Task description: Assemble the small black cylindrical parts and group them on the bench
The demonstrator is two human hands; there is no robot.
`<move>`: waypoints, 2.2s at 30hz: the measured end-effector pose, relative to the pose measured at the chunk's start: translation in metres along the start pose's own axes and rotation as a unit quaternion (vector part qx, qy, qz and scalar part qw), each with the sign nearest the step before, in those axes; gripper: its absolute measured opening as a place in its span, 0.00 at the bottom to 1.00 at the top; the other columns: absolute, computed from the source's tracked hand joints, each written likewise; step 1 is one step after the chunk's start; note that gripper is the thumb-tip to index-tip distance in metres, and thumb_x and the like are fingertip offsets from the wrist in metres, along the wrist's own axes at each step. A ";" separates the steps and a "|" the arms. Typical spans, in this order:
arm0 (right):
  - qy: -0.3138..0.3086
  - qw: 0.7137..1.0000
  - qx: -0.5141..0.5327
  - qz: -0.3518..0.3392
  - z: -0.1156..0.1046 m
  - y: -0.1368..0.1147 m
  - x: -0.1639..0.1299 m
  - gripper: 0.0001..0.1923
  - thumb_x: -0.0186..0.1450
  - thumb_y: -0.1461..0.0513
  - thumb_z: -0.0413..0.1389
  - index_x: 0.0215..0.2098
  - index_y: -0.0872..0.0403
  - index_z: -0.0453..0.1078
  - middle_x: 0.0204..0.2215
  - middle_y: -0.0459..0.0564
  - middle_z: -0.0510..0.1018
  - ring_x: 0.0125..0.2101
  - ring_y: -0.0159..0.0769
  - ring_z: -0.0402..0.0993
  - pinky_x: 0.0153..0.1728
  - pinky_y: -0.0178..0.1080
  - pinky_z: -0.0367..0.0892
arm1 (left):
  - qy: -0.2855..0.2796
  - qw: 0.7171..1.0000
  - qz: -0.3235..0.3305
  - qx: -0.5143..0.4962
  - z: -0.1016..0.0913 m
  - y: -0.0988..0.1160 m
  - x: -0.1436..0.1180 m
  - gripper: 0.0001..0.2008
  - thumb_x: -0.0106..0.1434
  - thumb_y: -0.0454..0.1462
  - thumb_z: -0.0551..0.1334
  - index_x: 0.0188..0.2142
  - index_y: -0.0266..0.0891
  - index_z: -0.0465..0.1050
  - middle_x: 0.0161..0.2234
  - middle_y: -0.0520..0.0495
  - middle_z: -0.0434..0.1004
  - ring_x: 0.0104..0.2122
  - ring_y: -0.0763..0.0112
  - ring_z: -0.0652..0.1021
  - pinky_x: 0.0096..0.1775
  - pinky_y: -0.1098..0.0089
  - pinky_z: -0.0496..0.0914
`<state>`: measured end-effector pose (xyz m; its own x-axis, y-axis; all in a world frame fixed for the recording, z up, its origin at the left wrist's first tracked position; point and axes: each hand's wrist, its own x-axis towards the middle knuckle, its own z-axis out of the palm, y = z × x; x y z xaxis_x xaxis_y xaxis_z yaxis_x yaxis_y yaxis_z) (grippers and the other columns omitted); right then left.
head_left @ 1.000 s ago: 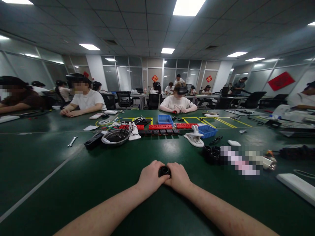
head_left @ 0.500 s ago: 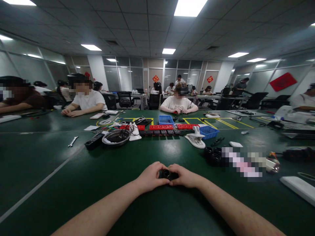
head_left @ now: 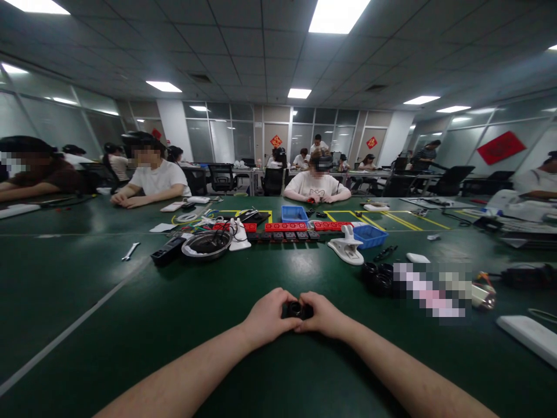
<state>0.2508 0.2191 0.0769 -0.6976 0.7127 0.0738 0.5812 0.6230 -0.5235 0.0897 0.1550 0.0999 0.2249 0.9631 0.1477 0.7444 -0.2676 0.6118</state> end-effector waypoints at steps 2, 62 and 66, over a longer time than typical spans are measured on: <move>0.039 0.996 -0.077 0.026 0.007 -0.007 -0.001 0.16 0.45 0.53 0.59 0.24 0.56 0.63 0.23 0.45 0.67 0.27 0.33 0.62 0.25 0.32 0.52 | 0.024 0.999 -0.023 0.013 0.003 0.002 0.000 0.15 0.48 0.44 0.61 0.34 0.41 0.66 0.32 0.51 0.65 0.32 0.69 0.69 0.32 0.71 0.62; -0.054 0.992 0.018 -0.115 -0.008 -0.001 -0.004 0.12 0.51 0.59 0.58 0.33 0.55 0.66 0.31 0.46 0.68 0.34 0.35 0.62 0.34 0.34 0.58 | -0.034 0.998 0.036 -0.037 -0.008 -0.012 0.004 0.16 0.48 0.43 0.62 0.36 0.39 0.66 0.33 0.52 0.64 0.28 0.74 0.67 0.30 0.74 0.61; -0.059 0.991 0.042 -0.115 -0.009 0.002 -0.002 0.10 0.51 0.63 0.58 0.32 0.57 0.66 0.30 0.46 0.68 0.33 0.34 0.62 0.34 0.34 0.58 | -0.049 0.996 0.034 -0.060 -0.006 -0.015 0.005 0.17 0.48 0.44 0.61 0.36 0.39 0.65 0.32 0.53 0.62 0.24 0.78 0.65 0.26 0.76 0.59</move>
<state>0.2571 0.2223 0.0837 -0.8542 0.5099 0.1018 0.3685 0.7317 -0.5734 0.0758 0.1636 0.0966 0.3371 0.9341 0.1180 0.6462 -0.3207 0.6926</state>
